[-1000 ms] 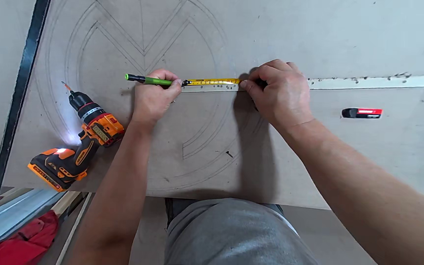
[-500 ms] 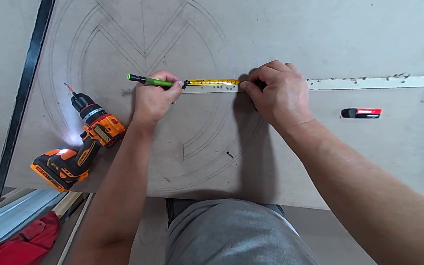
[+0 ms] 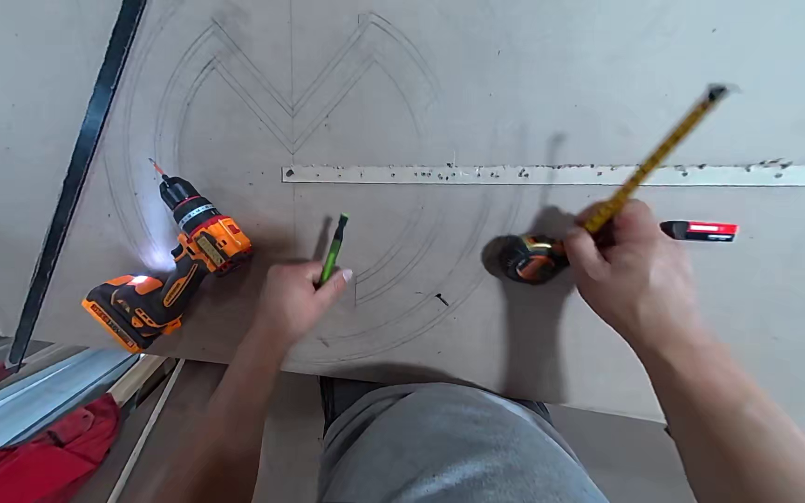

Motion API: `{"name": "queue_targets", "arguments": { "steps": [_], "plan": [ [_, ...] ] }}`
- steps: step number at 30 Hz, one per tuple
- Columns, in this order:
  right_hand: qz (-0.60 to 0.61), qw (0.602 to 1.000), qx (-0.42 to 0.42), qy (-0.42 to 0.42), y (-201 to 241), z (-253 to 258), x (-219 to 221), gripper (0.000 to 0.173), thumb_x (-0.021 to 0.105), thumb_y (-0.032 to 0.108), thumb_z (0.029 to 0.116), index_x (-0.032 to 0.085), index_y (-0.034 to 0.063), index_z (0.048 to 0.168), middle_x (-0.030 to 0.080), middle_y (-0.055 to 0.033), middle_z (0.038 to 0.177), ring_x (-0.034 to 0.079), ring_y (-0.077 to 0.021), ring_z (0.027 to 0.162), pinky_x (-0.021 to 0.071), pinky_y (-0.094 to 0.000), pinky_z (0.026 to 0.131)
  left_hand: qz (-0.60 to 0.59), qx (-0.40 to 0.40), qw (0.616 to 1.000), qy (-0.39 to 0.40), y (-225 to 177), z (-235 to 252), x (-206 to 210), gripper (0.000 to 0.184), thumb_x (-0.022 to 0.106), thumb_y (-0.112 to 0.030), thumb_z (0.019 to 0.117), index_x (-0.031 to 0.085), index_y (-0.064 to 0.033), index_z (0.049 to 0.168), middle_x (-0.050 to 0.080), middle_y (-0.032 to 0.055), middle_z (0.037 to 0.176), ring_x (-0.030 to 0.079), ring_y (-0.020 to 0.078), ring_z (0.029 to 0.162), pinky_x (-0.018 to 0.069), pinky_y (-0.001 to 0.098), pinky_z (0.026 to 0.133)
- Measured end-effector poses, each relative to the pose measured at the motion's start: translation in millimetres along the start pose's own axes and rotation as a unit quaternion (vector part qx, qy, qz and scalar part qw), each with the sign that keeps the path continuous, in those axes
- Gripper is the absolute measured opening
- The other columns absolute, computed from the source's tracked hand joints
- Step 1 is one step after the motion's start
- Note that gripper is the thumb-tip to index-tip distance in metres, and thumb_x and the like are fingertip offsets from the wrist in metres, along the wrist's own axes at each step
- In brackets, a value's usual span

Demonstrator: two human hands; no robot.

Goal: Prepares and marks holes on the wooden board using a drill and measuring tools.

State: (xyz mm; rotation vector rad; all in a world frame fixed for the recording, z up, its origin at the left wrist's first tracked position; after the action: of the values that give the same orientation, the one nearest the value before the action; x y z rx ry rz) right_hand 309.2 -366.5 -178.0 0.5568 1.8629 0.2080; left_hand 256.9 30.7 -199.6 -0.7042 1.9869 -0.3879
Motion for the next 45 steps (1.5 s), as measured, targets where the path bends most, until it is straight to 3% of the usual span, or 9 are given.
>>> {"name": "queue_targets", "arguments": {
  "steps": [4,7,9,13,19,24,31,37,45],
  "plan": [
    [0.000,0.996,0.080,-0.048,-33.7,-22.3,-6.2,0.059,0.064,0.034,0.0968,0.046,0.0009,0.142,0.062,-0.0276,0.121,0.063,-0.0457,0.107,0.0506,-0.0672,0.086,0.085,0.051,0.983,-0.152,11.1,-41.8,-31.7,0.036,0.067,-0.041,0.0978,0.074,-0.0074,0.109,0.073,0.0070,0.098,0.071,0.0185,0.088,0.0620,0.0421,0.079],
    [-0.002,0.995,-0.056,-0.077,2.0,-38.4,-13.5,0.060,0.067,0.031,0.0971,0.047,-0.0065,0.140,0.054,-0.0352,0.131,0.058,-0.0494,0.118,0.0504,-0.0637,0.094,0.173,0.021,0.953,-0.250,36.6,-58.6,-81.2,0.041,0.063,-0.026,0.0972,0.065,-0.0021,0.131,0.063,0.0231,0.133,0.058,0.0408,0.128,0.0455,0.0591,0.108],
    [-0.018,0.987,-0.159,-0.012,36.4,-55.4,16.3,0.044,0.072,0.030,0.0939,0.063,0.0000,0.124,0.065,-0.0238,0.118,0.066,-0.0405,0.106,0.0565,-0.0584,0.087,0.234,-0.068,0.948,-0.207,67.5,-55.8,-96.9,0.059,0.067,-0.012,0.0908,0.052,-0.0064,0.147,0.049,0.0280,0.147,0.046,0.0505,0.137,0.0360,0.0687,0.112],
    [-0.077,0.966,-0.231,0.080,64.4,-78.4,89.2,0.021,0.074,0.028,0.0939,0.069,0.0115,0.107,0.068,-0.0081,0.101,0.071,-0.0274,0.092,0.0617,-0.0442,0.073,0.267,-0.173,0.939,-0.133,105.6,-32.6,-97.1,0.087,0.076,-0.010,0.0858,0.031,-0.0096,0.160,0.053,0.0320,0.139,0.055,0.0527,0.126,0.0464,0.0693,0.101],
    [-0.042,0.964,-0.251,0.078,66.1,-78.0,96.3,0.012,0.062,0.021,0.1003,0.069,0.0110,0.100,0.068,-0.0062,0.098,0.070,-0.0230,0.092,0.0609,-0.0389,0.073,0.147,-0.185,0.959,-0.157,94.8,-31.8,-118.0,0.075,0.082,-0.007,0.0833,0.049,-0.0135,0.150,0.066,0.0241,0.127,0.065,0.0465,0.114,0.0487,0.0721,0.095],
    [0.128,0.967,-0.194,0.104,76.9,-56.6,91.9,0.008,0.065,0.021,0.0983,0.067,0.0145,0.102,0.068,0.0014,0.087,0.068,-0.0118,0.071,0.0605,-0.0349,0.064,-0.038,0.018,0.979,-0.199,39.1,-103.6,-143.8,0.055,0.084,-0.037,0.0851,0.064,-0.0025,0.123,0.073,0.0058,0.108,0.072,0.0125,0.099,0.0619,0.0357,0.090],
    [0.129,0.953,-0.264,0.077,75.4,-64.7,103.1,0.028,0.070,0.029,0.0969,0.071,0.0147,0.121,0.067,-0.0063,0.123,0.066,-0.0202,0.114,0.0580,-0.0384,0.095,-0.115,0.055,0.992,0.016,-5.5,-137.2,-104.8,0.037,0.081,-0.036,0.0898,0.072,-0.0129,0.118,0.076,-0.0031,0.111,0.070,0.0062,0.105,0.0577,0.0313,0.099],
    [0.081,0.952,-0.291,0.041,77.2,-60.2,105.8,0.016,0.067,0.026,0.0989,0.070,0.0117,0.107,0.069,-0.0061,0.111,0.068,-0.0218,0.107,0.0586,-0.0356,0.091,-0.063,0.025,0.995,-0.071,-8.1,-142.2,-73.6,0.065,0.084,-0.044,0.0840,0.063,0.0065,0.119,0.075,0.0083,0.108,0.072,0.0085,0.105,0.0586,0.0301,0.098],
    [0.146,0.945,-0.285,0.061,102.6,-41.1,107.8,0.015,0.061,0.023,0.1017,0.073,0.0139,0.101,0.070,-0.0018,0.108,0.068,-0.0159,0.101,0.0594,-0.0340,0.083,-0.139,0.000,0.985,-0.101,-7.2,-135.3,-56.8,0.063,0.087,-0.045,0.0803,0.064,0.0012,0.117,0.075,0.0024,0.100,0.073,0.0086,0.094,0.0632,0.0295,0.087]
  ]
}}
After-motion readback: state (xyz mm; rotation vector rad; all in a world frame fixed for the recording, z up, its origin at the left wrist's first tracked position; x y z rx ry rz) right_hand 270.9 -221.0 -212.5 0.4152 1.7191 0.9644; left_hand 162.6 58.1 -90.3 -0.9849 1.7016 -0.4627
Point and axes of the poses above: each hand's wrist, its own z-axis towards the middle knuckle, its own x-axis out of the palm, y = z × x, the point moved 7 cm from there along z, towards the middle knuckle
